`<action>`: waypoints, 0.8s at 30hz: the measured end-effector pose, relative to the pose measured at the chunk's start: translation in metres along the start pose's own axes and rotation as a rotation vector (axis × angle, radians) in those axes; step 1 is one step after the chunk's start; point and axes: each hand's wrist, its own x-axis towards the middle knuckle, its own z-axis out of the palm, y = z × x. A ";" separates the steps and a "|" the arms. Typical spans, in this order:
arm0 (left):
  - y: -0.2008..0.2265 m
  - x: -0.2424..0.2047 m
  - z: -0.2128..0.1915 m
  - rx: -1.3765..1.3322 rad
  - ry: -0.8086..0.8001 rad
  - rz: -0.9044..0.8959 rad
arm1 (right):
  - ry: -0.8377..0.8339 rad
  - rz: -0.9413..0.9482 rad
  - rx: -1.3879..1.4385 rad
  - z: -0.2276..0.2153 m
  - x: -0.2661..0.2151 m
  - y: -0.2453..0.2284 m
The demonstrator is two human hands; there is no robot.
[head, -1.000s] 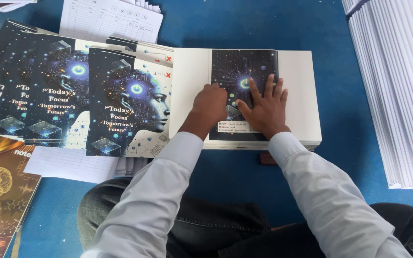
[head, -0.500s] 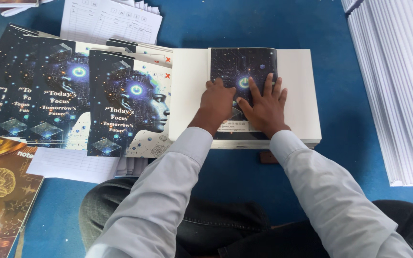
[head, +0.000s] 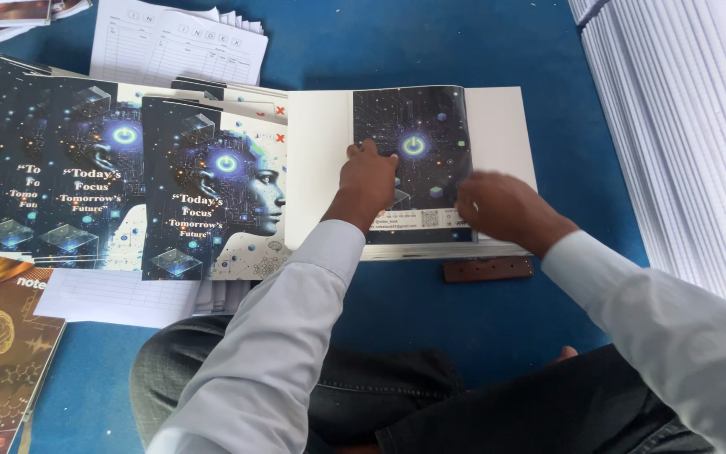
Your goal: The person inserts printed book covers into the front of a stack of blank notebooks. They repeatedly pick a cover, open the notebook, slide the cover in, and smooth it into place. The process is repeated for multiple notebooks.
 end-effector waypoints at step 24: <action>0.002 -0.002 0.000 -0.004 0.006 -0.019 | -0.372 -0.042 -0.349 0.042 -0.046 0.005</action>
